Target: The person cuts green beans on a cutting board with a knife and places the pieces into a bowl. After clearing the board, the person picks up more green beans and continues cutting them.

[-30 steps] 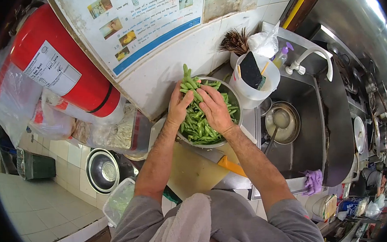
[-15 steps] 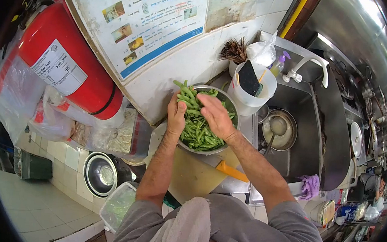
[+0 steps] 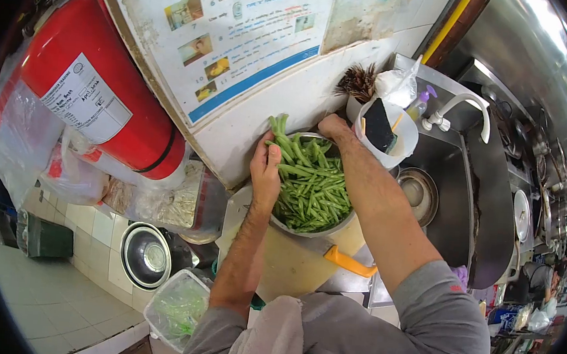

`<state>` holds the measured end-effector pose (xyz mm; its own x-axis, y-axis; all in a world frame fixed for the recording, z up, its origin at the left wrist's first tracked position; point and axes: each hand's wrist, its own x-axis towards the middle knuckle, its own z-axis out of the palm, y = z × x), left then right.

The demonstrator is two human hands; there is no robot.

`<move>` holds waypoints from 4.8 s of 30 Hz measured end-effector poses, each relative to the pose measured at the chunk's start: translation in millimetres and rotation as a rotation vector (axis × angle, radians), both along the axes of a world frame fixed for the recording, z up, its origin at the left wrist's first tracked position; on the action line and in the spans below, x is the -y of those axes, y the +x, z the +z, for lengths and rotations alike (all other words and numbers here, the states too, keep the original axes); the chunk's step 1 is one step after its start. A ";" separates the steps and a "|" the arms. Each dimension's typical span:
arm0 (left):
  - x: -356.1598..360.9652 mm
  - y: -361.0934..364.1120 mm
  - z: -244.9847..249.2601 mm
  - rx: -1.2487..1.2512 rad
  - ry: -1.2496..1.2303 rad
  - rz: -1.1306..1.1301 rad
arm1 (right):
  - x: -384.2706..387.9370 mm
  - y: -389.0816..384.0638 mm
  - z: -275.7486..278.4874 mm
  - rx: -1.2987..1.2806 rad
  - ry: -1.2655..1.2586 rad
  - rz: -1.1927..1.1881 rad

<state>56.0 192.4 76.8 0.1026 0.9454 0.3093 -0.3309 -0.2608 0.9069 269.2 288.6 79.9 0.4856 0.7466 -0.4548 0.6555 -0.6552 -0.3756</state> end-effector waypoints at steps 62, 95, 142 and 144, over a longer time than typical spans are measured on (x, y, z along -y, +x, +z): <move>224.9 -96.3 -54.4 -1.240 0.450 0.343 | 436.9 -50.4 12.3 -0.185 0.251 0.563; 197.8 -102.2 -63.8 -0.947 0.543 0.091 | 490.5 -120.9 25.3 -0.168 0.167 0.540; 191.6 -101.8 -68.3 -0.834 0.550 0.106 | 526.6 -136.7 45.5 -0.036 0.249 0.553; 191.1 -101.9 -67.9 -0.841 0.555 0.112 | 525.6 -137.4 49.8 -0.037 0.217 0.551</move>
<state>-45.9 1.3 8.9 0.4087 0.7075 0.5766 0.4113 -0.7067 0.5757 131.8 -237.0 129.7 -0.0133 0.9621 -0.2724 0.8613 -0.1273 -0.4918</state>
